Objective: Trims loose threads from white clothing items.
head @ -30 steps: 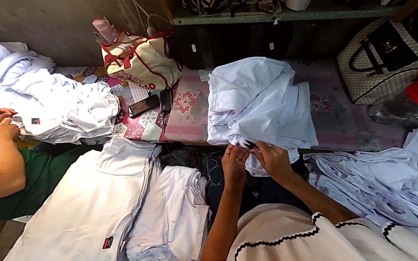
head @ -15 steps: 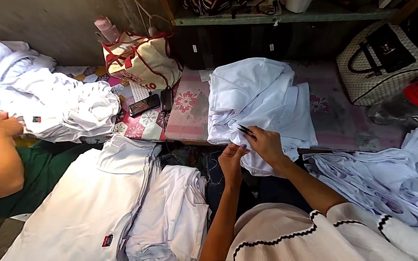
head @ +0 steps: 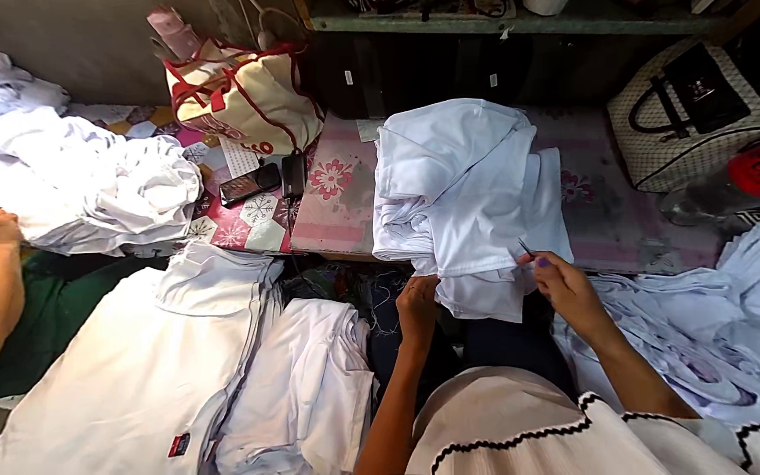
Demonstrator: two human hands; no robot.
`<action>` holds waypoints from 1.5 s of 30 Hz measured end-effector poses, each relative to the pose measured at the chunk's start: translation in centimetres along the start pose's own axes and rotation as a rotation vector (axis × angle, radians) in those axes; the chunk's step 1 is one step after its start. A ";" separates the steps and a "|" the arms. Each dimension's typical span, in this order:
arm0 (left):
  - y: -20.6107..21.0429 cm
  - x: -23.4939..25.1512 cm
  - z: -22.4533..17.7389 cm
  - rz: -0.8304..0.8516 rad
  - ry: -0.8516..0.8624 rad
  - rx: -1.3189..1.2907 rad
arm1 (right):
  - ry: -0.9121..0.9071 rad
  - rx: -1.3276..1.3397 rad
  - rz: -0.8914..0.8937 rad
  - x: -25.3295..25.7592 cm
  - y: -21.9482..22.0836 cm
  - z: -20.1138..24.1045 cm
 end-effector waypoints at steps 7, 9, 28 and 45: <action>-0.9 -0.3 0.7 0.079 -0.160 -0.286 | 0.447 0.579 0.481 -0.7 10.2 2.1; -1.0 -0.4 0.5 0.071 -0.157 -0.301 | 0.547 0.647 0.503 -0.4 11.7 1.6; -0.1 1.3 0.8 0.205 -0.376 -0.080 | -0.167 -0.415 -0.112 -0.5 5.3 2.0; -4.4 13.9 -10.0 0.233 -0.004 -1.035 | -0.152 -0.044 -0.246 -0.4 -2.2 0.0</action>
Point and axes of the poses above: each hand's wrist, its own x-axis towards the middle knuckle, its own y-axis out of the palm, z = x × y, the point moved 7 cm from there along x, towards the middle knuckle, and after that the axes turned 8 degrees about -y, right-handed, at the moved point
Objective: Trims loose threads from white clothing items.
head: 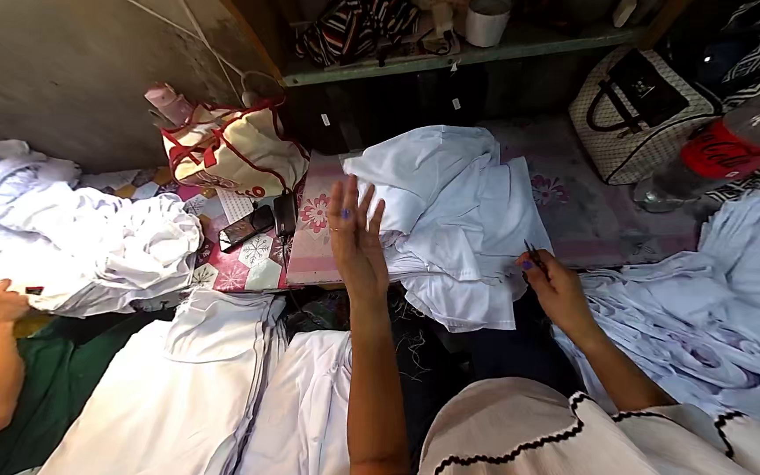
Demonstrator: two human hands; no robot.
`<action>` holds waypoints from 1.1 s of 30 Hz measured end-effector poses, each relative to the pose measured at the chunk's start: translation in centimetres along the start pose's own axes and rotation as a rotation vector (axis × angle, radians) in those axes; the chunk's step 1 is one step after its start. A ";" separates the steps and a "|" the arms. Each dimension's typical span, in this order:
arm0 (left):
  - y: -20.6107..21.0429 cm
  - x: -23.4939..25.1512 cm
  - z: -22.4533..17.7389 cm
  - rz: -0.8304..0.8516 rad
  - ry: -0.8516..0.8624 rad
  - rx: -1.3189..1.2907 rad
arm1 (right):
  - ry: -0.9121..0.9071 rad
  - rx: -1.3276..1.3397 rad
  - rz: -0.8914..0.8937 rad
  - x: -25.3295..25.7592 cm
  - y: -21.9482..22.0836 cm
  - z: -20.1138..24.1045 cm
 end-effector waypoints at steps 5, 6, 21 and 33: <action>2.2 -5.6 6.6 0.209 -0.110 0.861 | 0.009 -0.141 0.180 0.3 6.2 -1.6; 2.3 -5.9 8.7 0.277 -0.166 1.062 | 0.003 -0.156 0.184 0.7 7.0 -2.0; 2.9 -7.1 9.5 0.317 -0.303 1.475 | -0.029 -0.251 0.452 3.0 6.9 1.2; 1.4 -7.4 11.8 0.415 -0.157 1.407 | -0.083 -0.403 0.534 1.8 8.5 0.6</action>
Point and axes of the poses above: each hand's wrist, its own x-axis towards the middle knuckle, its own y-axis out of the palm, z = x × y, the point moved 7 cm from there along x, towards the middle knuckle, and after that the axes turned 8 degrees about -y, right-handed, at the moved point
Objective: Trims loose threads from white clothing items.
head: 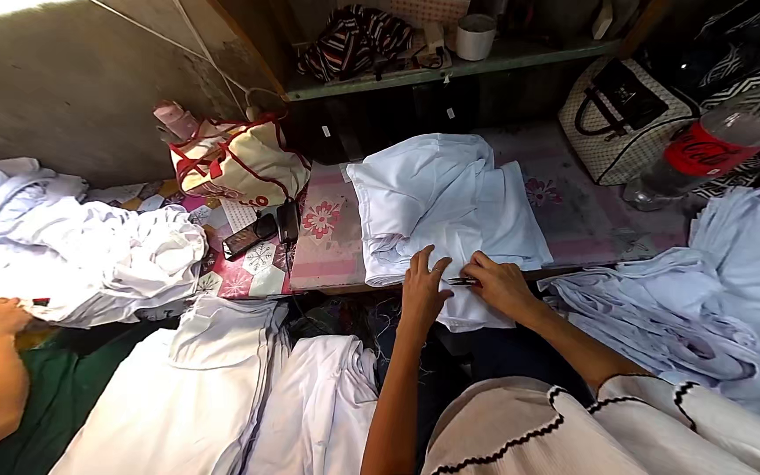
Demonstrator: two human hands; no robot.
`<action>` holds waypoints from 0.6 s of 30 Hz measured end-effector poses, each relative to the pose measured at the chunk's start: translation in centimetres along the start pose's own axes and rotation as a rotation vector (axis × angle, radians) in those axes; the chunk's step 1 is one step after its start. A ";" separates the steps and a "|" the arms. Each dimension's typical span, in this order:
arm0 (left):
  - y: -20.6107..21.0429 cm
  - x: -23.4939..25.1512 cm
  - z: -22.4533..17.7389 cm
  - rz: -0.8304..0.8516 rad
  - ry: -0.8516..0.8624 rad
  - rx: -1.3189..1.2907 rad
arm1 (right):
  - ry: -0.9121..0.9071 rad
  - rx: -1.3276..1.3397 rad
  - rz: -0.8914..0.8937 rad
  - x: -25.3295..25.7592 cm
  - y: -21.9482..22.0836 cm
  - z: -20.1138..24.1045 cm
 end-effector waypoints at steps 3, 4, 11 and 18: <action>0.0 -0.2 1.0 -0.256 0.197 -0.177 | -0.088 0.184 -0.239 -0.7 -2.3 0.8; -0.4 -0.4 0.7 -0.276 0.228 -0.254 | -0.123 0.251 -0.307 -1.1 -3.3 1.4; -4.2 0.0 -3.3 -0.574 0.227 -0.387 | -0.122 0.017 -0.749 1.6 -4.9 2.4; -4.7 1.5 -2.7 -0.698 0.180 -0.251 | -0.199 -0.015 -0.908 1.4 -5.0 3.8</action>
Point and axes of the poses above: each hand's wrist, its own x-axis towards the middle knuckle, its own y-axis out of the palm, z = x × y, the point moved 7 cm from there along x, towards the middle knuckle, and after that the axes turned 8 degrees about -y, right-handed, at the moved point
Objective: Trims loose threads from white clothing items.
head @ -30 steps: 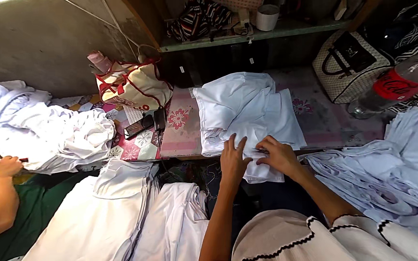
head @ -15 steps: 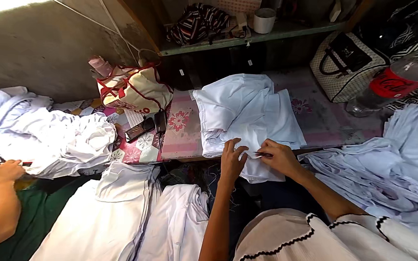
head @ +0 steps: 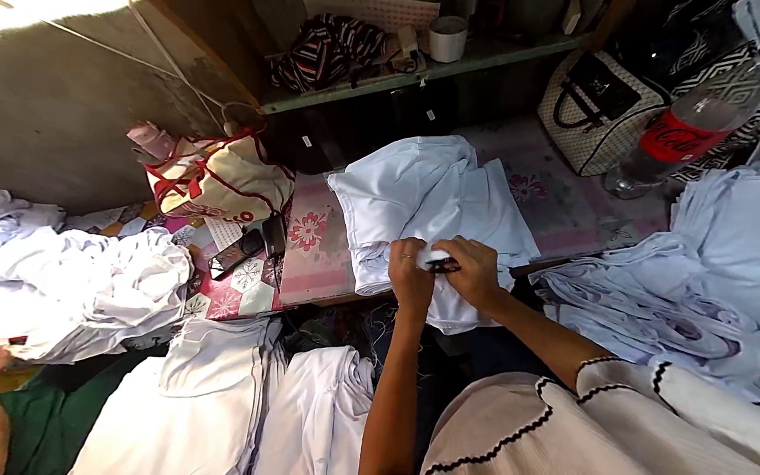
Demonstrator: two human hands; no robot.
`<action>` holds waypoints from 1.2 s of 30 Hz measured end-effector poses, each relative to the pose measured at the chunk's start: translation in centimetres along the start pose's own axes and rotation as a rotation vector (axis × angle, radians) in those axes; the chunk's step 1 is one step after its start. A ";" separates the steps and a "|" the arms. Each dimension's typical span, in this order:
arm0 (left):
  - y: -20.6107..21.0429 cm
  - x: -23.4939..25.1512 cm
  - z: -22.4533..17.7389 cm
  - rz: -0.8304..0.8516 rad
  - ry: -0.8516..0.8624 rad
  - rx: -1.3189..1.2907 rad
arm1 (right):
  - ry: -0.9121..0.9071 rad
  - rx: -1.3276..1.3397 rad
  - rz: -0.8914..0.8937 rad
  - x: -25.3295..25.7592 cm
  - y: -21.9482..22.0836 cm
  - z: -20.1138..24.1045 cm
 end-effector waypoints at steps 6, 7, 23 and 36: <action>-5.1 -1.3 5.2 -0.231 -0.119 -0.141 | 0.264 0.009 0.045 0.0 -3.3 -5.7; -4.9 -2.4 5.3 -0.231 -0.087 -0.180 | 0.284 0.097 0.071 0.3 -3.8 -5.4; -1.9 -7.6 9.9 0.001 -0.715 -0.244 | 0.261 0.058 0.875 -0.9 3.6 -2.0; -0.8 -6.4 9.2 -0.025 -0.317 0.015 | 0.314 0.030 1.058 -2.2 6.7 -0.2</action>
Point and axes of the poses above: each hand's wrist, its own x-axis towards the middle knuckle, its own y-axis out of the palm, z = x × y, the point moved 7 cm from there along x, towards the middle knuckle, and after that the axes turned 8 degrees about -y, right-handed, at the moved point
